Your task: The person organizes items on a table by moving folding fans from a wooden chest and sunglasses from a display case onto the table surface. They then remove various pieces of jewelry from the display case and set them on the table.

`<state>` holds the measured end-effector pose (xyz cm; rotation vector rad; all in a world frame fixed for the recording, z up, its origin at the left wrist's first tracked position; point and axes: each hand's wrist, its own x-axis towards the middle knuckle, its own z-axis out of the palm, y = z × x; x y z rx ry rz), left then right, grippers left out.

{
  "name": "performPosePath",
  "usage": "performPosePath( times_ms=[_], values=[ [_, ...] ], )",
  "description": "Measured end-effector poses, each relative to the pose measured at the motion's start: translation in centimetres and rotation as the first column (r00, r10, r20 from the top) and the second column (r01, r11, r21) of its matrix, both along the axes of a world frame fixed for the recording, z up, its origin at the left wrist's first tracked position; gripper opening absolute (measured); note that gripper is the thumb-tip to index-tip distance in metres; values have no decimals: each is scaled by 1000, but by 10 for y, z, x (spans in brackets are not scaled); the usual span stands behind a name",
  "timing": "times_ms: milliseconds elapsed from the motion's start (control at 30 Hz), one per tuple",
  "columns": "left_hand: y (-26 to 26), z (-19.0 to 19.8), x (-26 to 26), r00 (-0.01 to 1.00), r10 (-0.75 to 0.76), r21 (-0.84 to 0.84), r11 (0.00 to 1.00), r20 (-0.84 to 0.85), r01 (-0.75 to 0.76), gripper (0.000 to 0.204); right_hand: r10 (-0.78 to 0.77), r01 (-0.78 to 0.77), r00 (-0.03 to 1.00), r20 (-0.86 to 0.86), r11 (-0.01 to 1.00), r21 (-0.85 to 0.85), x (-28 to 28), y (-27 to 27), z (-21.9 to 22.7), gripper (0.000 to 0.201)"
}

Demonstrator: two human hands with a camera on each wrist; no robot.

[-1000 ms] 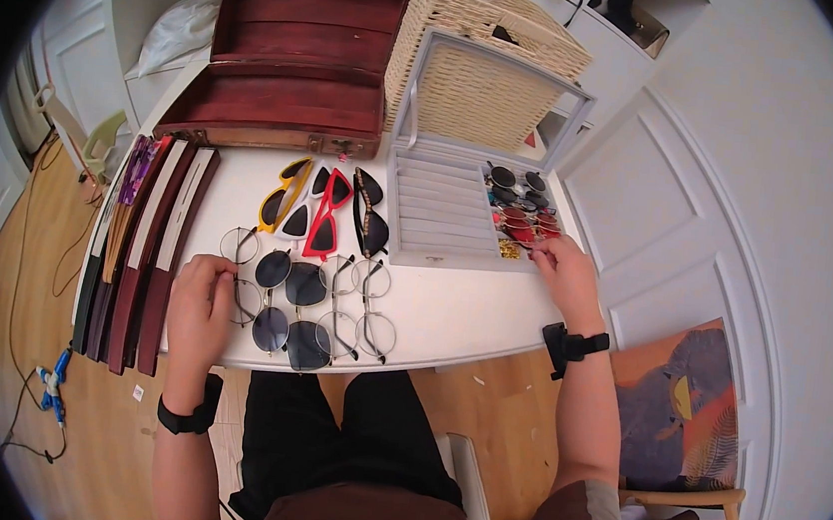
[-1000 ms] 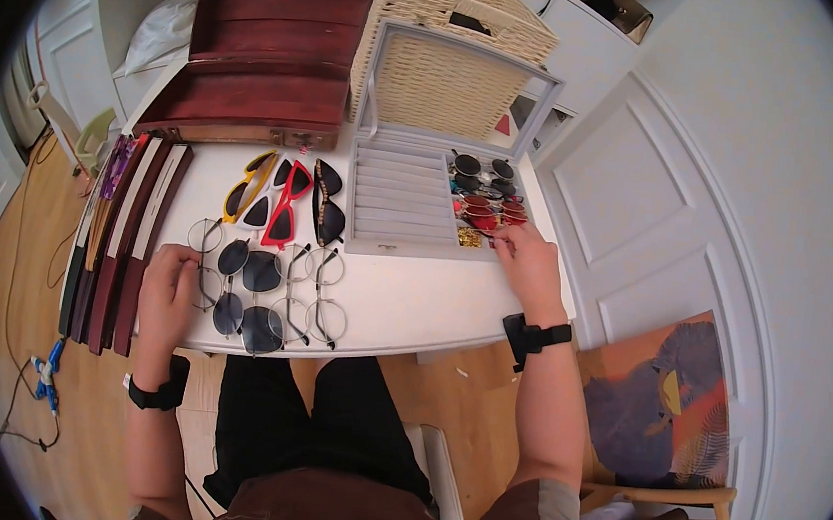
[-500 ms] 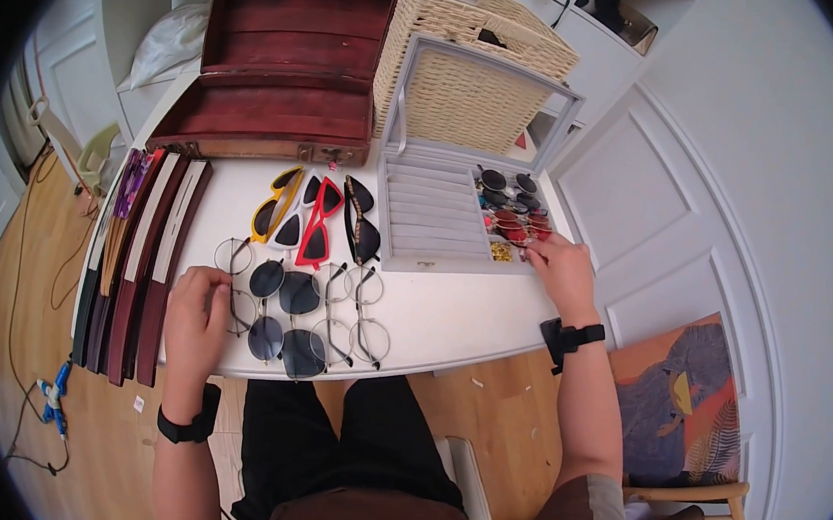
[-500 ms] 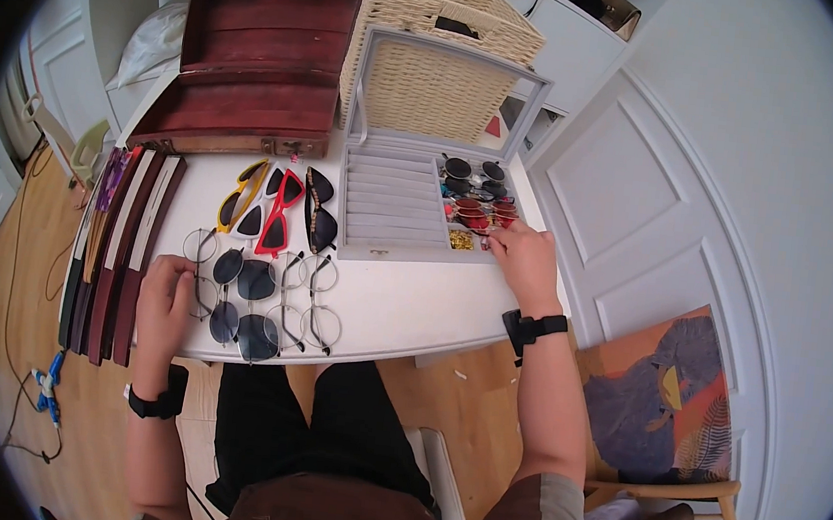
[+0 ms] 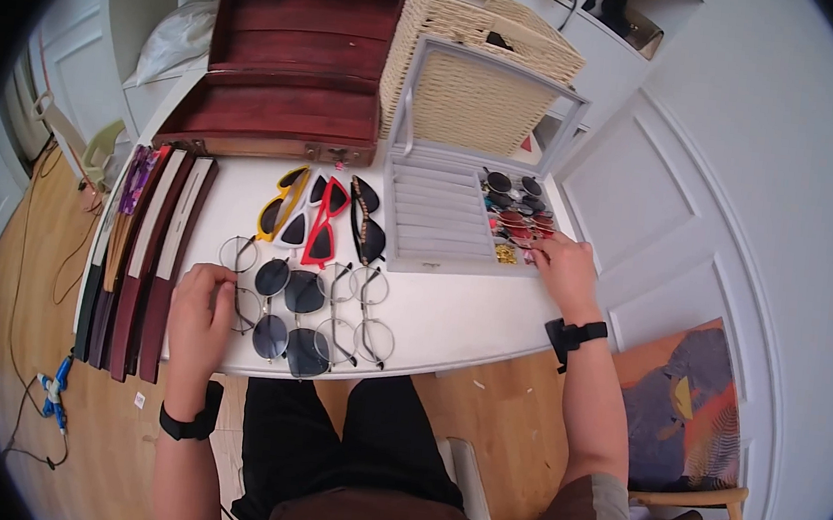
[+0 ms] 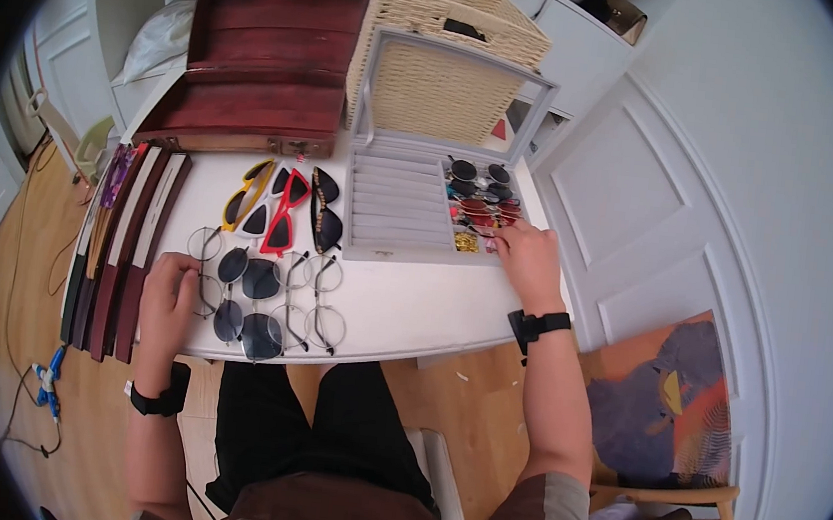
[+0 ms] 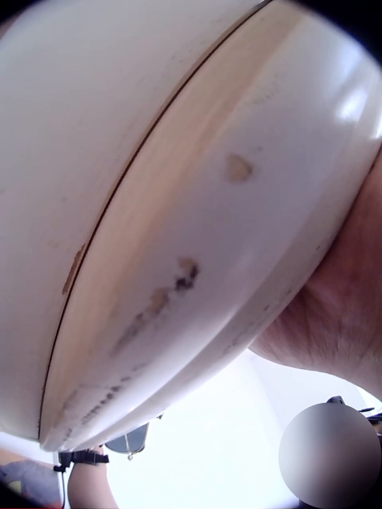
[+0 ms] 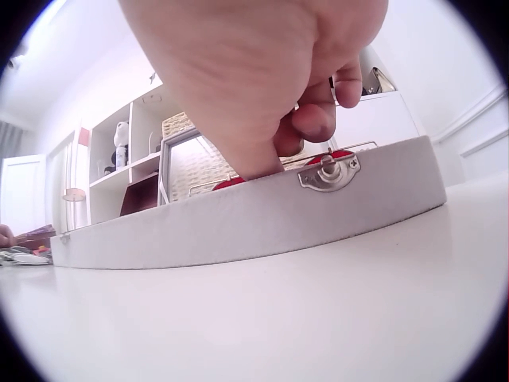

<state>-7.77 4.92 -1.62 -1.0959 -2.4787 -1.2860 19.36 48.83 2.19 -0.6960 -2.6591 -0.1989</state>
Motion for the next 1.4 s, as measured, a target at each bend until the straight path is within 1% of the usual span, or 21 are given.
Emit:
performPosePath(
  times_ms=[200,267,333,400,467,500,600,667,700,767,867,1000,1067,1167,1200,1267,1300,1367,1400],
  values=[
    [0,-4,-1,1000,5,20,1000,-31,-4,8,48,-45,996,-73,998,35,1,-3,7,7],
    [0,-4,-1,1000,7,22,1000,-31,-6,8,78,-75,989,-123,997,29,1,-5,10,7],
    [1,-2,1,998,15,32,999,-54,-13,8,76,-75,991,-113,997,15,1,-6,13,6],
    [1,-3,-1,998,-10,46,999,-64,13,7,87,-88,990,-112,996,-6,3,-5,13,6],
    [1,-2,-1,996,-5,56,998,-86,10,7,45,-45,997,-69,999,9,4,1,11,6],
    [0,-3,-2,996,-4,55,998,-87,9,8,74,-74,994,-81,997,-1,3,2,12,6],
    [0,0,-1,998,-8,60,998,-62,12,8,77,-77,989,-129,997,5,1,-8,21,5],
    [0,1,0,998,9,61,998,-68,-5,9,39,-53,974,-222,997,-56,1,-14,30,4],
    [0,1,1,998,16,54,998,-67,-12,9,46,-59,973,-226,997,-54,1,-13,31,4],
    [0,3,2,997,24,59,998,-76,-19,9,70,-93,955,-287,994,-65,-1,-10,29,3],
    [-2,1,0,999,-1,49,999,-43,3,11,61,-92,942,-330,993,-80,-4,-15,33,4],
    [-2,1,2,999,10,28,1000,-48,-9,13,49,-88,920,-389,993,-84,-4,-25,42,6],
    [-1,1,2,999,-4,17,1000,-45,5,13,119,-136,896,-428,991,-10,-5,-25,39,7],
    [-3,0,0,999,-9,23,1000,-42,10,14,107,-146,864,-492,988,-43,-6,-29,43,8],
    [-3,1,1,1000,-4,26,1000,-31,5,14,106,-148,861,-497,988,-46,-8,-31,42,8],
    [0,0,2,1000,-7,35,999,-20,8,14,202,-237,833,-514,971,-3,-9,-34,46,10],
    [0,0,2,999,-5,26,1000,-35,6,14,203,-237,833,-515,971,0,-7,-35,49,10],
    [-4,1,1,998,16,5,1000,-59,-15,14,253,-244,832,-494,966,83,-9,-39,52,11],
    [-4,1,1,999,5,15,1000,-54,-4,14,257,-255,824,-504,964,74,-12,-43,53,11]
  ],
)
